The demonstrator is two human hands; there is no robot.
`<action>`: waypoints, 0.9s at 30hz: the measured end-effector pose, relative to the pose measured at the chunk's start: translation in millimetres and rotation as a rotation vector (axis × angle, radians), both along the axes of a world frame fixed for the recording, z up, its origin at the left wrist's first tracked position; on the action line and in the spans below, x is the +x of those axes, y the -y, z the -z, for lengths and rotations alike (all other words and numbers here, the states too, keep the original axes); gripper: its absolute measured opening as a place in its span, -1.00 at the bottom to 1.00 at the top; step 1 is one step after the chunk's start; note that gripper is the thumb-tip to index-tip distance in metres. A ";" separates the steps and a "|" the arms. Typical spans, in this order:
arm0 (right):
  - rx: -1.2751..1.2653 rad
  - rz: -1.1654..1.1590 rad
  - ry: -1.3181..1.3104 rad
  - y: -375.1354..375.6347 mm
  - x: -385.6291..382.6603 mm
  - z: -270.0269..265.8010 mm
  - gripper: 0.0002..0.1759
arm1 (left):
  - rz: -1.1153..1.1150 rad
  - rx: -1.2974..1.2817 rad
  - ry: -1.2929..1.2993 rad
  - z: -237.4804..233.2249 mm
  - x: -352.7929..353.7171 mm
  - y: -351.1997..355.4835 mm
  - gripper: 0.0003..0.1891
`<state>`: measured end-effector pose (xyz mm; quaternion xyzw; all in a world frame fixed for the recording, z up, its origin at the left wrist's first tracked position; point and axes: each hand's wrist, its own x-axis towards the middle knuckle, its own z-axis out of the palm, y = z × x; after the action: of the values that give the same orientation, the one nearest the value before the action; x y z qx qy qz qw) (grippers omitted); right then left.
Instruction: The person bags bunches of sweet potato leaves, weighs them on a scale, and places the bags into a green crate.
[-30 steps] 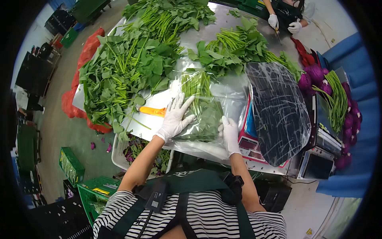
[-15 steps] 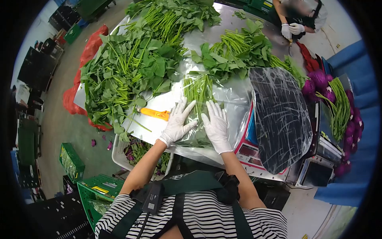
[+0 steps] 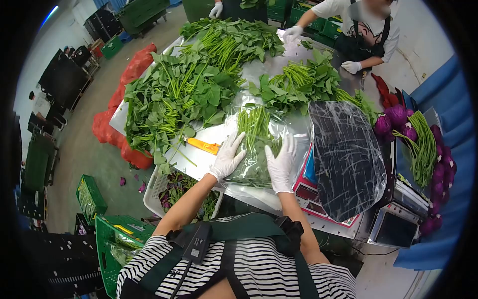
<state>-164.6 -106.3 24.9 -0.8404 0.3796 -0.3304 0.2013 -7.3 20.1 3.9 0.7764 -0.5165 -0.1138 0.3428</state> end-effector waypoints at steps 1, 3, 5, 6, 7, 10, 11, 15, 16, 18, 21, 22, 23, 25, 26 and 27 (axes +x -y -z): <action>-0.001 -0.008 0.003 1.6 -2.8 -1.1 -0.15 | -0.012 -0.060 -0.029 -0.6 0.0 -0.6 -0.35; 0.422 0.094 -0.046 8.3 -9.8 -2.2 -0.09 | -0.030 -0.123 -0.055 1.3 -0.1 -1.0 -0.37; 0.464 0.154 -0.022 17.6 -12.3 14.6 -0.15 | -0.125 -0.464 -0.337 -3.8 0.0 0.0 -0.40; 0.695 0.108 0.096 19.2 -13.8 9.0 -0.21 | -0.223 -0.465 -0.018 -22.9 -4.7 -5.7 -0.52; 0.928 0.054 0.209 19.7 -13.8 5.7 -0.27 | -0.246 -0.469 -0.018 -17.8 -1.2 -3.7 -0.52; 1.214 -0.113 0.526 38.9 -6.4 15.7 -0.52 | -0.166 -0.450 -0.075 3.8 6.6 0.9 -0.78; 1.242 -0.228 0.451 29.1 0.1 -6.9 -0.52 | -0.173 -0.476 -0.115 7.2 8.7 1.2 -0.77; 1.404 -0.624 0.542 -3.8 18.1 -110.7 -0.46 | -0.110 -0.509 -0.327 -22.8 13.9 -17.0 -0.75; 0.784 -0.807 0.441 2.9 16.7 -101.2 -0.41 | -0.145 -0.532 -0.046 -35.0 11.2 -29.8 -0.73; 0.504 -0.840 0.424 -8.1 23.6 -120.3 -0.28 | -0.085 -0.380 0.210 -32.6 22.1 -50.4 -0.50; 0.802 -0.853 0.398 -26.7 31.5 -136.6 -0.18 | -0.169 -0.156 0.352 -76.0 2.3 -125.6 -0.33; 0.763 -0.950 0.370 -20.8 41.1 -133.9 -0.15 | -0.207 -0.274 0.414 -67.8 9.3 -131.7 -0.23; 0.753 -0.973 0.358 -35.7 43.6 -140.2 -0.15 | -0.231 -0.285 0.419 -68.3 5.6 -149.6 -0.23; 0.389 -1.206 0.250 -78.6 48.8 -163.3 -0.18 | -0.363 -0.253 0.489 -71.7 -0.8 -191.1 -0.16; 0.259 -1.343 0.284 -106.6 55.0 -175.6 -0.22 | -0.419 -0.292 0.489 -62.4 3.1 -208.3 -0.17; 0.248 -1.370 0.276 -129.3 64.2 -181.1 -0.22 | -0.481 -0.351 0.389 -56.0 3.2 -226.7 -0.18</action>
<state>-100.4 23.0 205.9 -0.8115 -0.2284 -0.1873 0.5042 -4.1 246.7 59.9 0.8123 -0.3860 0.2106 0.3832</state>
